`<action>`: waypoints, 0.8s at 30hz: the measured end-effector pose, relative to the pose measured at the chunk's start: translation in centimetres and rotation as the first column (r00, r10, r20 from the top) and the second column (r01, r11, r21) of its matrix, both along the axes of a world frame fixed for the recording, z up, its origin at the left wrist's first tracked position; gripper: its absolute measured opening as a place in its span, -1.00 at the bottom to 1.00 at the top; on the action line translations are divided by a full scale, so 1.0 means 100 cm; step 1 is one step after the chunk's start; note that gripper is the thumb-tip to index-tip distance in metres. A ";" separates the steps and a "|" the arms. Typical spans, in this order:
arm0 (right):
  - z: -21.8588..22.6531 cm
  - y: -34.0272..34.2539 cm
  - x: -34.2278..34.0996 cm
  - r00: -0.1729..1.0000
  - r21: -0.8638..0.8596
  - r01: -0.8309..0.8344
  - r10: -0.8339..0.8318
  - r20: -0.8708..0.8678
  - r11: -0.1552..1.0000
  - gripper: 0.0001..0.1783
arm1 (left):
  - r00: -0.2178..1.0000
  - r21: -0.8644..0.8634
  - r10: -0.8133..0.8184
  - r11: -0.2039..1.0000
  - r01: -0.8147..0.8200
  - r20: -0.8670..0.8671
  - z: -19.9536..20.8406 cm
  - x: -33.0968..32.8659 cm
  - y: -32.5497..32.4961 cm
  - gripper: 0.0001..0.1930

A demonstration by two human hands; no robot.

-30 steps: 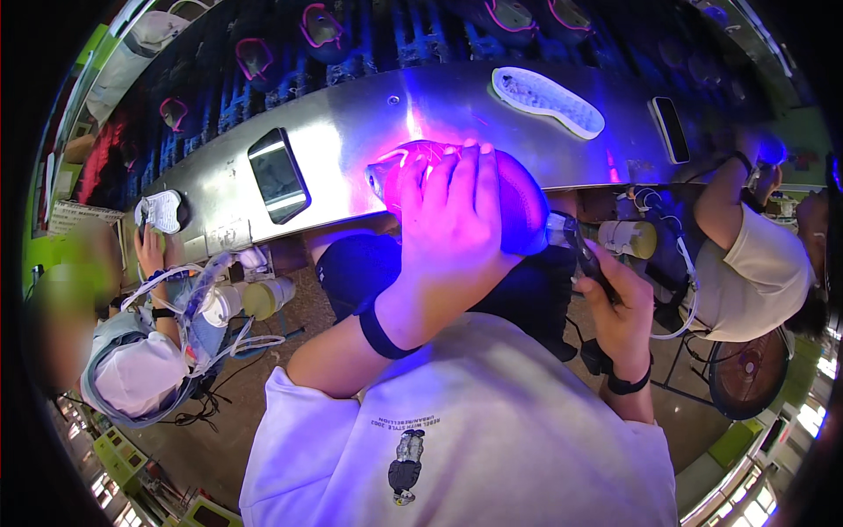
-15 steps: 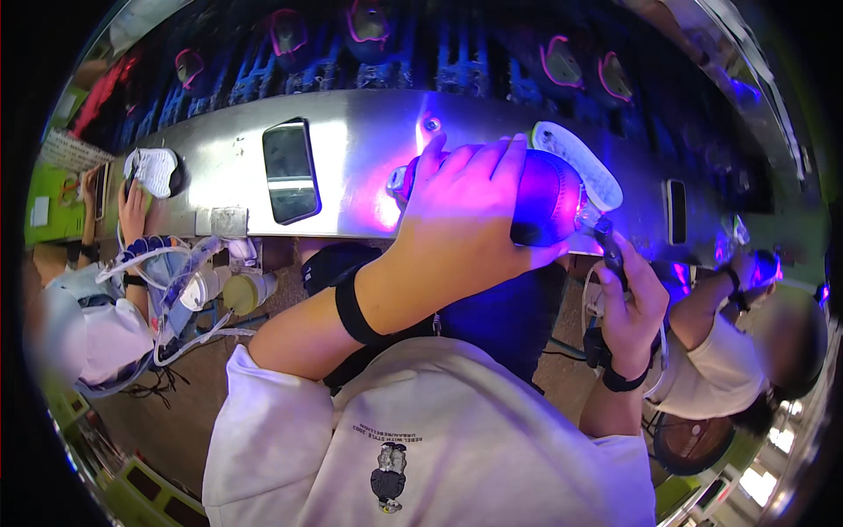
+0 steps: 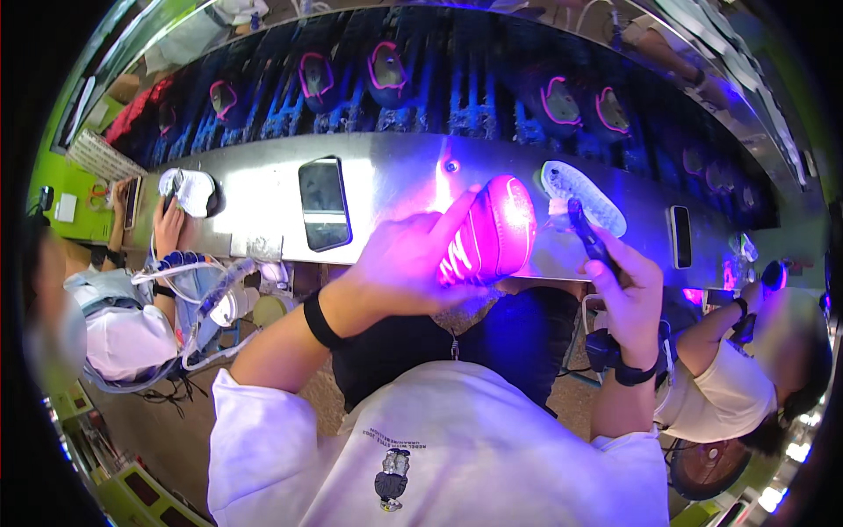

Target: Applying adhesive or primer to shoe components at a manufacturing production line.

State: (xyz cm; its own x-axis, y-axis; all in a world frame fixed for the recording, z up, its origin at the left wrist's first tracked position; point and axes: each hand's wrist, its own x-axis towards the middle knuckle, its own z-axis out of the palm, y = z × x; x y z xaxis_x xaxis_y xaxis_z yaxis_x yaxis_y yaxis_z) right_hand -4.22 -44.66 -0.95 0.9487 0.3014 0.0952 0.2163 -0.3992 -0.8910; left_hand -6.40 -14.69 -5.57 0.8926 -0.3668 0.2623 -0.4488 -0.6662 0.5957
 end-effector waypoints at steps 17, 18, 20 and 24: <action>0.025 -0.015 -0.037 0.992 0.072 -0.092 0.098 -0.086 0.993 -0.53 | 0.935 -0.239 -0.174 0.966 0.101 -0.310 0.035 -0.049 -0.025 0.06; 0.019 -0.019 -0.038 0.990 0.063 -0.096 0.102 -0.095 0.993 -0.53 | 0.924 -0.287 -0.185 0.954 0.087 -0.334 0.038 -0.050 -0.026 0.02; 0.015 -0.022 -0.038 0.989 0.059 -0.099 0.105 -0.106 0.993 -0.54 | 0.912 -0.332 -0.196 0.941 0.072 -0.360 0.040 -0.049 -0.029 -0.03; 0.006 -0.027 -0.039 0.988 0.030 -0.128 0.130 -0.086 0.991 -0.55 | 0.834 -0.450 -0.231 0.893 -0.023 -0.501 0.032 -0.043 -0.035 -0.22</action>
